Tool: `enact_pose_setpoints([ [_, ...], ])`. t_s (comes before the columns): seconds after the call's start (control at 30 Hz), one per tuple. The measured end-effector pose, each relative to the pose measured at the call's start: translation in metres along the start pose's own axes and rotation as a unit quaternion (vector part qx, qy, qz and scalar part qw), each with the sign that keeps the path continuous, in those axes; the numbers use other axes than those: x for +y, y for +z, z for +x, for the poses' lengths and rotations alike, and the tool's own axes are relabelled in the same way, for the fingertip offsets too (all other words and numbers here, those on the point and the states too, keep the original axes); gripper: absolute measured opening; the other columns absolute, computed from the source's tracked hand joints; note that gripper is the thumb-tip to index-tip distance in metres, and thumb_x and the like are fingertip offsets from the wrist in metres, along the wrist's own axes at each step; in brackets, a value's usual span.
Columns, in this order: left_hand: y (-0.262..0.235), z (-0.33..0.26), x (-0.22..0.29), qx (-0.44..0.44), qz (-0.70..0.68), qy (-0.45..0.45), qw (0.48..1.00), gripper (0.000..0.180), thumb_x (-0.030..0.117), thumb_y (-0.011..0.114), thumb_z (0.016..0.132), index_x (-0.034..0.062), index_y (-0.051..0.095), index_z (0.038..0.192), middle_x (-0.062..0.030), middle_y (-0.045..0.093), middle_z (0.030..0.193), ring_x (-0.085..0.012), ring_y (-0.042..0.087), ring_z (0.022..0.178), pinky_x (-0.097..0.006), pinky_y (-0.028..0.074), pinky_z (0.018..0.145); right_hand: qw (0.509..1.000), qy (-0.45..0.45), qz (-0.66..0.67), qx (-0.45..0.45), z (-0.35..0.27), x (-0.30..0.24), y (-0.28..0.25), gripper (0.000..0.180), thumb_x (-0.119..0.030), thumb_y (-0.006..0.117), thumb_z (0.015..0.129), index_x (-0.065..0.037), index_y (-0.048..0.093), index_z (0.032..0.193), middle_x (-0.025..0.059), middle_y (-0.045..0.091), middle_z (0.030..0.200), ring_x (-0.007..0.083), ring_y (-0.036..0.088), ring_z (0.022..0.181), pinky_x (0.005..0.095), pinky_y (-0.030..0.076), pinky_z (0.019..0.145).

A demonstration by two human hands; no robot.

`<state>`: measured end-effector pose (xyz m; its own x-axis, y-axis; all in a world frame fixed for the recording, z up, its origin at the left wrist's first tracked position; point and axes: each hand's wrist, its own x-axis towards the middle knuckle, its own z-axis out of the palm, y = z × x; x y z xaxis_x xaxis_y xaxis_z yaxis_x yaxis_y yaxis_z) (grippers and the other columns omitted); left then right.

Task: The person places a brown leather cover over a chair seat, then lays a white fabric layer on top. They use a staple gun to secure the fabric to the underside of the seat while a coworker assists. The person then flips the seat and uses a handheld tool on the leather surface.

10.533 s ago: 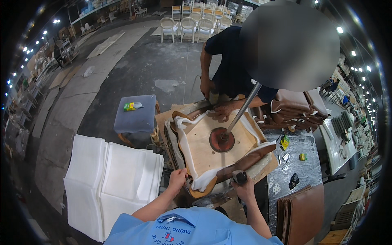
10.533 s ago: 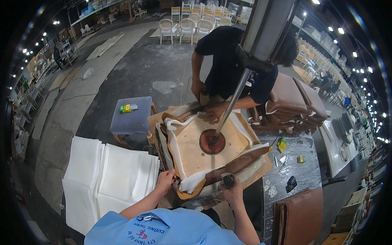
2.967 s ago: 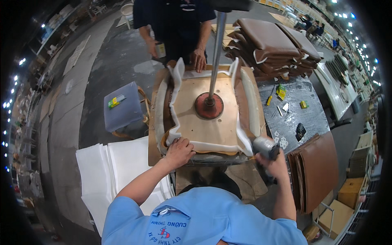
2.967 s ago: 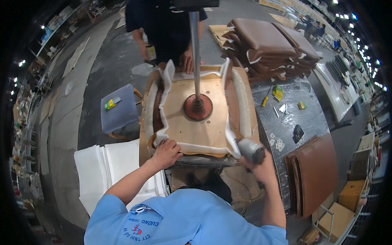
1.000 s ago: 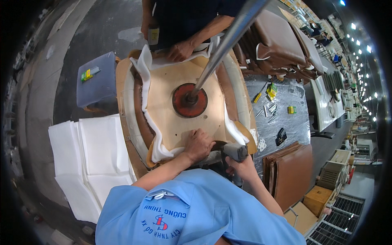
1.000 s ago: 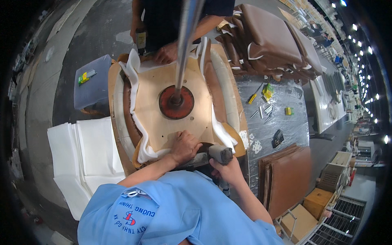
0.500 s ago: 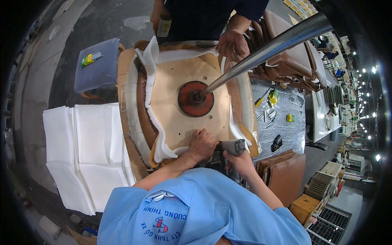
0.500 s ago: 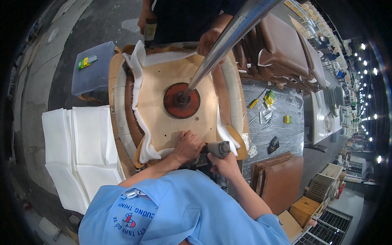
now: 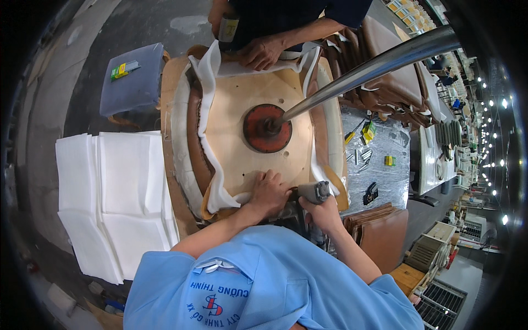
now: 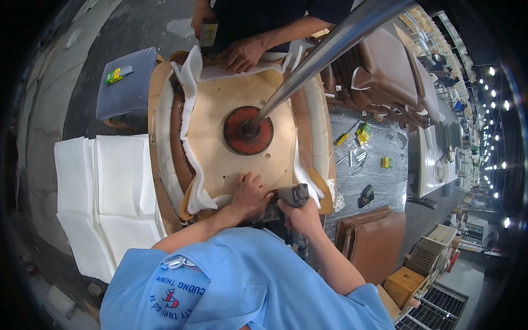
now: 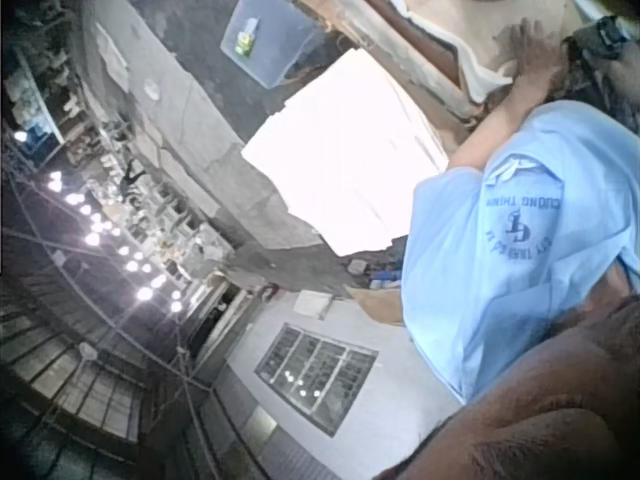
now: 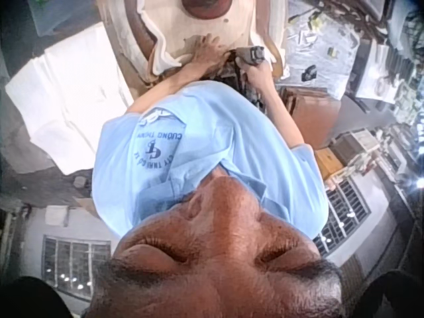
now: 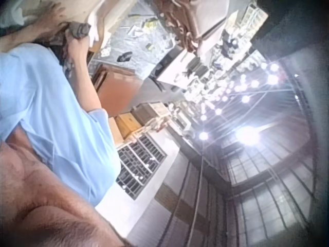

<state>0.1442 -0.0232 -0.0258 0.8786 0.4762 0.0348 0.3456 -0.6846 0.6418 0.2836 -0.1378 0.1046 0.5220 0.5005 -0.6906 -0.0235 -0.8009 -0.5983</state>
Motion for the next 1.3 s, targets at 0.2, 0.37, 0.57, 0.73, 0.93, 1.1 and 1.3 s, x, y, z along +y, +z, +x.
enact_pose_setpoints([
  [0.2, 0.001, 0.004, 0.001, 0.009, -0.018, -0.016, 1.0, 0.021, 0.032, 0.073, 0.098, 0.0129, 0.08, 0.101, -0.008, 0.068, 0.11, -0.0306, 0.056, 0.12, -0.051, 0.038, 0.104, 1.0, -0.01, 0.019, -0.013, 0.004, 0.008, -0.003, 0.026, -0.022, 0.08, 0.101, -0.002, 0.072, 0.115, 0.0043, 0.07, 0.081, 0.0143, 0.067, 0.056, 0.0299, 0.051, 0.048],
  [0.37, 0.002, 0.006, 0.002, 0.027, -0.036, -0.017, 0.999, 0.019, 0.03, 0.073, 0.098, 0.0121, 0.081, 0.097, -0.007, 0.069, 0.108, -0.0303, 0.057, 0.119, -0.05, 0.039, 0.103, 0.999, -0.017, 0.033, -0.013, 0.005, 0.007, -0.002, 0.026, -0.022, 0.079, 0.102, -0.001, 0.071, 0.116, 0.0041, 0.069, 0.085, 0.0142, 0.067, 0.056, 0.0298, 0.051, 0.048],
  [0.57, 0.0, 0.007, 0.003, 0.023, -0.039, -0.024, 0.999, 0.019, 0.029, 0.074, 0.097, 0.0119, 0.081, 0.096, -0.0076, 0.07, 0.109, -0.0305, 0.058, 0.119, -0.05, 0.039, 0.102, 0.999, -0.02, 0.032, -0.011, 0.008, 0.003, 0.0, 0.026, -0.021, 0.079, 0.101, -0.001, 0.07, 0.115, 0.004, 0.068, 0.084, 0.0146, 0.065, 0.054, 0.0306, 0.049, 0.046],
  [0.73, -0.001, 0.007, 0.005, 0.024, -0.048, -0.026, 0.998, 0.019, 0.028, 0.073, 0.098, 0.0114, 0.081, 0.097, -0.0082, 0.07, 0.109, -0.0314, 0.058, 0.119, -0.05, 0.039, 0.104, 1.0, -0.014, 0.003, -0.006, 0.009, -0.002, 0.0, 0.024, -0.02, 0.079, 0.102, -0.001, 0.07, 0.113, 0.0042, 0.067, 0.079, 0.0146, 0.064, 0.051, 0.0309, 0.048, 0.045],
  [0.93, 0.003, 0.01, 0.007, 0.04, -0.025, -0.016, 0.999, 0.022, 0.03, 0.071, 0.099, 0.0094, 0.079, 0.096, -0.0093, 0.07, 0.106, -0.0322, 0.059, 0.118, -0.051, 0.04, 0.103, 1.0, -0.025, 0.006, 0.005, -0.003, 0.005, 0.001, 0.024, -0.02, 0.079, 0.101, -0.001, 0.069, 0.113, 0.0042, 0.067, 0.076, 0.0148, 0.066, 0.055, 0.0311, 0.051, 0.049],
  [1.1, -0.004, 0.017, -0.003, 0.033, -0.066, -0.026, 0.997, 0.021, 0.027, 0.066, 0.102, 0.0091, 0.076, 0.099, -0.0122, 0.074, 0.106, -0.035, 0.064, 0.114, -0.054, 0.045, 0.1, 0.997, -0.031, 0.069, 0.035, -0.03, 0.044, 0.018, 0.062, -0.016, 0.086, 0.096, -0.001, 0.061, 0.151, 0.0142, 0.076, 0.122, 0.0182, 0.077, 0.086, 0.0341, 0.063, 0.074],
  [1.3, -0.094, -0.002, -0.007, -0.115, -0.265, -0.159, 0.944, 0.017, 0.023, 0.071, 0.1, 0.0069, 0.072, 0.102, -0.0147, 0.075, 0.11, -0.0381, 0.067, 0.113, -0.052, 0.05, 0.095, 0.971, -0.218, -0.018, 0.096, -0.03, 0.065, 0.028, 0.067, -0.011, 0.089, 0.092, -0.003, 0.062, 0.152, 0.0204, 0.075, 0.138, 0.0251, 0.073, 0.129, 0.0403, 0.055, 0.112],
])
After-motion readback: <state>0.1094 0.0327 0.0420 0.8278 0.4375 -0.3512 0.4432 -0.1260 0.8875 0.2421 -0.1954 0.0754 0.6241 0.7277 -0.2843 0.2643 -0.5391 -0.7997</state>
